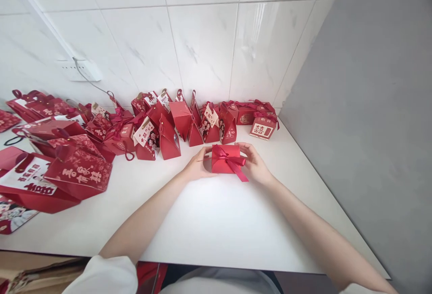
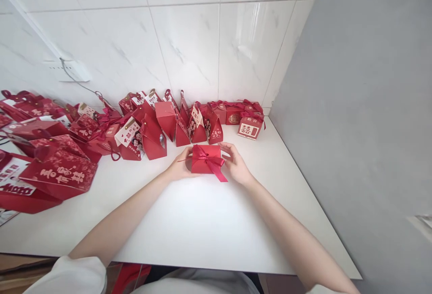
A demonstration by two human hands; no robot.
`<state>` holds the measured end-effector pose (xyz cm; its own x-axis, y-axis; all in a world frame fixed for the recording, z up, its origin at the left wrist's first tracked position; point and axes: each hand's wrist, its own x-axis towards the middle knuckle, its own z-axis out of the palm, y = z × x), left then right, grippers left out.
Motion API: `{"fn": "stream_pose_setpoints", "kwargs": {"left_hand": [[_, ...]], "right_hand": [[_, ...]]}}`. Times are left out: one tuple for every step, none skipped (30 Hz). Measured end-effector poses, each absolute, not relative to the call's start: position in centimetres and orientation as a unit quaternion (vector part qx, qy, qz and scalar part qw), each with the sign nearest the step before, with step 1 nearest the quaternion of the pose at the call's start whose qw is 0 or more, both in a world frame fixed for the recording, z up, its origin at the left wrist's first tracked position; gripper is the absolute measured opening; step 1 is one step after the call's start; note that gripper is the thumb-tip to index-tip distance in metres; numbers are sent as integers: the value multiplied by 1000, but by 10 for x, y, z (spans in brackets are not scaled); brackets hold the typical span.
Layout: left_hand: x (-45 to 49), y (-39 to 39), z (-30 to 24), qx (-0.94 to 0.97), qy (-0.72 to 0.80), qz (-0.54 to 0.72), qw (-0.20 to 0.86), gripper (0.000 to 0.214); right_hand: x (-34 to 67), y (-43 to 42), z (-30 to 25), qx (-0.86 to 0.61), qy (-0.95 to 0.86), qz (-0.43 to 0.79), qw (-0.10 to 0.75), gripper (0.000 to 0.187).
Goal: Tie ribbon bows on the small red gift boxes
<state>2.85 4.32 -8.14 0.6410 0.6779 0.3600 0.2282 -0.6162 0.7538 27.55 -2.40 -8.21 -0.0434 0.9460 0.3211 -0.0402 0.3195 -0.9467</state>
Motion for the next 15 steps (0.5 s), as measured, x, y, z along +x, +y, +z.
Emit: {"fn": "stream_pose_setpoints", "kwargs": {"left_hand": [[27,42,-81,838,277,337,328,93],[26,41,-80,839,280,344,314,92],[25,40,-78,842,280,348,303,91],[24,39,-77,845,277,350,296,90],[23,38,-76,849,270,350,290,90],[23,37,-74,853,264,349,283,89],[22,36,-73,857,259,348,278,88],[23,35,-72,860,253,347,276,87],[23,34,-72,862,249,345,276,85],[23,32,-72,864,246,343,274,84],[24,31,-73,866,243,342,272,82],[24,30,-74,867,242,342,269,81],[25,29,-76,867,242,343,269,81],[25,28,-78,864,246,345,272,81],[25,28,-80,859,251,349,277,82]], "right_hand": [[274,-30,-85,-376,-595,441,557,54],[272,-34,-87,-358,-612,453,539,68],[269,-38,-87,-342,-627,467,521,82],[267,-41,-87,-330,-638,479,504,93],[264,-42,-87,-323,-647,486,491,100],[261,-41,-88,-322,-655,483,484,103],[259,-40,-89,-326,-660,471,485,104],[258,-38,-91,-332,-664,453,494,105],[257,-36,-94,-337,-666,435,503,106],[257,-34,-97,-341,-667,420,512,108],[257,-33,-99,-343,-669,408,518,111],[257,-32,-101,-345,-671,400,521,113],[257,-32,-102,-348,-673,393,522,114],[257,-32,-102,-353,-675,385,521,113],[257,-33,-102,-359,-676,377,521,110]]}}
